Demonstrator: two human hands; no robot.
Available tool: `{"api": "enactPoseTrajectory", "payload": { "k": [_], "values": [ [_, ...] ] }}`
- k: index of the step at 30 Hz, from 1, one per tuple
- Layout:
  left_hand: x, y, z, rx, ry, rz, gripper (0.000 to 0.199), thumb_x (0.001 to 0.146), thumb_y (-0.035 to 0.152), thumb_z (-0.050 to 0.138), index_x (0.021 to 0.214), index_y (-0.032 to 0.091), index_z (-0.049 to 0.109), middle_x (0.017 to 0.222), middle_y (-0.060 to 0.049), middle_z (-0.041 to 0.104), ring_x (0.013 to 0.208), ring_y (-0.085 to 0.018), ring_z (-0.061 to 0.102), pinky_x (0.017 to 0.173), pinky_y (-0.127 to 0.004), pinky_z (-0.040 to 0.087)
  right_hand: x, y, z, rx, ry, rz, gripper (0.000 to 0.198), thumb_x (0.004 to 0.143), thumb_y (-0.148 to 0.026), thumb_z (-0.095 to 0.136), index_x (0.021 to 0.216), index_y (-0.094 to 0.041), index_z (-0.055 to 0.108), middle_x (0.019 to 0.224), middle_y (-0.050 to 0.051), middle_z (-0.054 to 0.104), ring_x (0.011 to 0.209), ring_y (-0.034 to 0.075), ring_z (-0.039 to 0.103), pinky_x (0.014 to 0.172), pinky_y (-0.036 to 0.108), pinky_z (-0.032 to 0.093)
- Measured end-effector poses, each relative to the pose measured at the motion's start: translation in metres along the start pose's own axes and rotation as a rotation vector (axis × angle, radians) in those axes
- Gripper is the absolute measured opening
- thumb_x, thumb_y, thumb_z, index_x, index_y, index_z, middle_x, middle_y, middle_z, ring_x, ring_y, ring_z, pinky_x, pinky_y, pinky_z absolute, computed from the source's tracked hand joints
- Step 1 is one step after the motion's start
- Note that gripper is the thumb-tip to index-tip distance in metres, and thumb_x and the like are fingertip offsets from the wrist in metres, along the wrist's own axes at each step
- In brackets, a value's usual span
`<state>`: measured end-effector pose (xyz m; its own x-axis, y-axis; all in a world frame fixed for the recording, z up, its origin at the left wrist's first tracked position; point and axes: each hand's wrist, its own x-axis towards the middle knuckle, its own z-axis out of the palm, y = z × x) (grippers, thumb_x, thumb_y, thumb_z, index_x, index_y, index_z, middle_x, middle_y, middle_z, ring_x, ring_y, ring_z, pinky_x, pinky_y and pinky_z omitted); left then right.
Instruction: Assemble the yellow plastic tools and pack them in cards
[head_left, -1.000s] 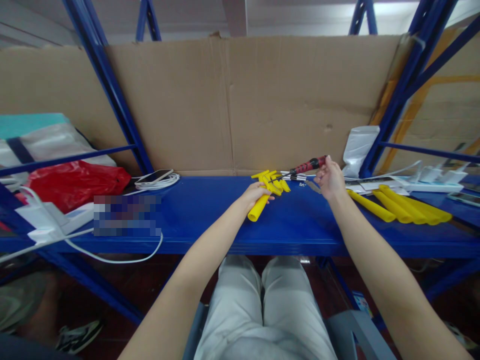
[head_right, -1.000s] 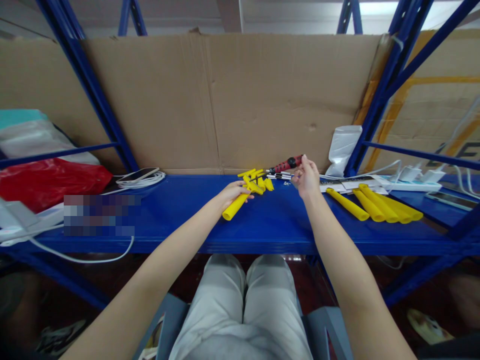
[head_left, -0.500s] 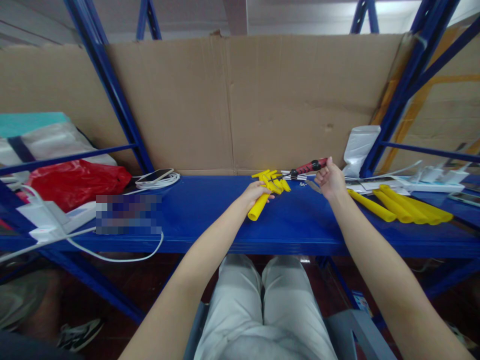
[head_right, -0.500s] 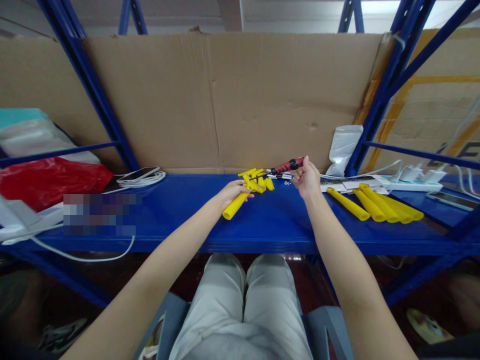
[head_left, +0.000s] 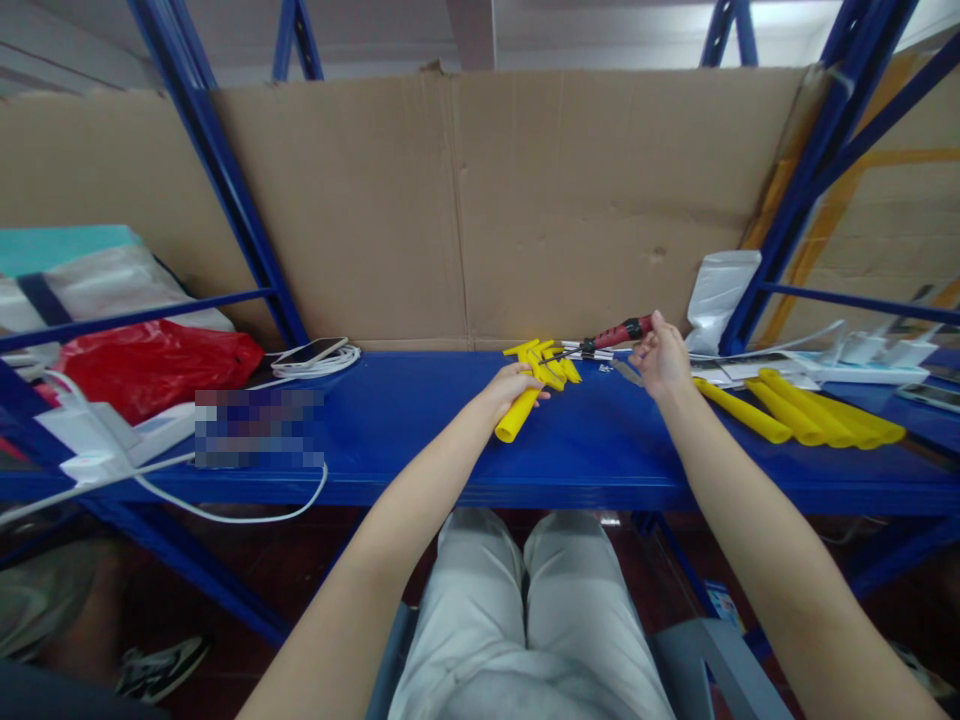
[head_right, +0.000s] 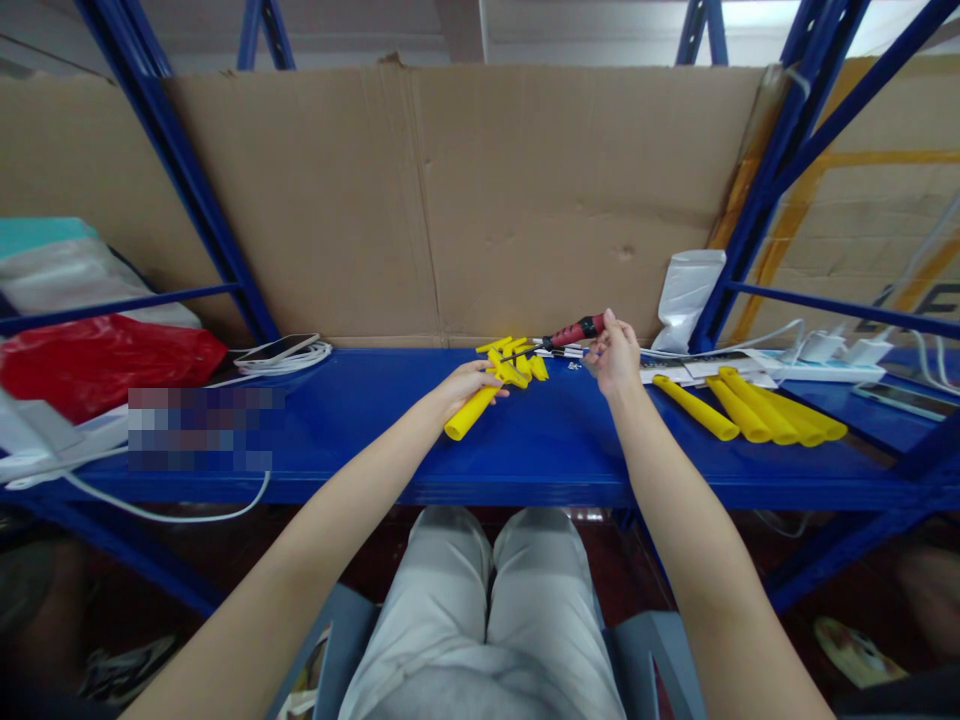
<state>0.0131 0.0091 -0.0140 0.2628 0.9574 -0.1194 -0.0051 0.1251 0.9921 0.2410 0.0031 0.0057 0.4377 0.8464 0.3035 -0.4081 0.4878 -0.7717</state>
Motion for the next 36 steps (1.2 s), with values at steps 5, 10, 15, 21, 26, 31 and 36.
{"api": "enactPoseTrajectory", "payload": {
  "k": [5, 10, 15, 21, 26, 31, 36],
  "values": [
    [0.001, -0.001, 0.000, 0.001, 0.008, 0.002, 0.054, 0.076, -0.007, 0.059, 0.126, 0.013, 0.056, 0.105, -0.014, 0.073, 0.056, -0.012, 0.068, 0.049, -0.019, 0.048, 0.004, 0.005, -0.003, -0.001, -0.020, 0.045, 0.052, 0.064, -0.054, 0.086, 0.069, -0.023, 0.044, 0.045, -0.011, 0.028, 0.038, 0.007, 0.031, 0.036, 0.021, 0.025],
    [0.000, -0.001, -0.001, 0.008, 0.022, -0.003, 0.058, 0.075, -0.006, 0.059, 0.129, 0.015, 0.054, 0.107, -0.013, 0.073, 0.060, -0.014, 0.070, 0.050, -0.020, 0.049, 0.002, 0.001, -0.002, -0.007, -0.061, 0.052, 0.044, 0.067, -0.057, 0.084, 0.077, -0.024, 0.056, 0.045, -0.011, 0.028, 0.038, 0.008, 0.031, 0.036, 0.021, 0.025],
    [-0.001, -0.001, -0.001, 0.008, 0.020, -0.016, 0.056, 0.076, -0.004, 0.061, 0.127, 0.017, 0.055, 0.103, -0.011, 0.074, 0.061, -0.014, 0.070, 0.051, -0.019, 0.049, -0.003, -0.007, 0.002, 0.013, -0.095, 0.117, 0.035, 0.083, -0.054, 0.070, 0.076, -0.023, 0.056, 0.047, -0.009, 0.034, 0.040, 0.008, 0.035, 0.036, 0.020, 0.027],
    [-0.009, 0.003, 0.004, 0.022, 0.028, -0.029, 0.048, 0.079, -0.006, 0.057, 0.121, 0.016, 0.055, 0.092, -0.007, 0.073, 0.054, -0.011, 0.066, 0.047, -0.017, 0.047, -0.004, -0.006, 0.002, 0.019, -0.120, 0.109, 0.040, 0.086, -0.049, 0.069, 0.069, -0.022, 0.044, 0.051, -0.007, 0.042, 0.041, 0.009, 0.037, 0.037, 0.020, 0.029],
    [-0.012, 0.006, 0.006, 0.013, 0.044, -0.054, 0.049, 0.081, -0.008, 0.056, 0.122, 0.017, 0.052, 0.083, -0.002, 0.070, 0.050, -0.010, 0.065, 0.046, -0.016, 0.047, -0.006, -0.005, 0.004, 0.012, -0.093, 0.063, 0.047, 0.076, -0.050, 0.081, 0.072, -0.023, 0.043, 0.053, -0.010, 0.039, 0.041, 0.006, 0.035, 0.038, 0.019, 0.027],
    [-0.013, 0.006, 0.006, 0.022, 0.040, -0.050, 0.043, 0.081, -0.006, 0.058, 0.118, 0.015, 0.055, 0.084, -0.004, 0.071, 0.050, -0.010, 0.065, 0.046, -0.017, 0.047, -0.002, -0.002, 0.001, 0.009, -0.078, 0.067, 0.051, 0.070, -0.052, 0.085, 0.072, -0.023, 0.043, 0.055, -0.009, 0.043, 0.043, 0.007, 0.040, 0.038, 0.019, 0.028],
    [-0.014, 0.007, 0.007, 0.039, 0.050, -0.041, 0.038, 0.083, -0.007, 0.055, 0.114, 0.015, 0.056, 0.078, 0.000, 0.067, 0.049, -0.008, 0.063, 0.044, -0.014, 0.045, 0.002, 0.001, -0.005, -0.017, -0.142, 0.074, 0.051, 0.068, -0.057, 0.084, 0.072, -0.024, 0.046, 0.047, -0.010, 0.032, 0.041, 0.009, 0.037, 0.038, 0.022, 0.028]
  ]
}}
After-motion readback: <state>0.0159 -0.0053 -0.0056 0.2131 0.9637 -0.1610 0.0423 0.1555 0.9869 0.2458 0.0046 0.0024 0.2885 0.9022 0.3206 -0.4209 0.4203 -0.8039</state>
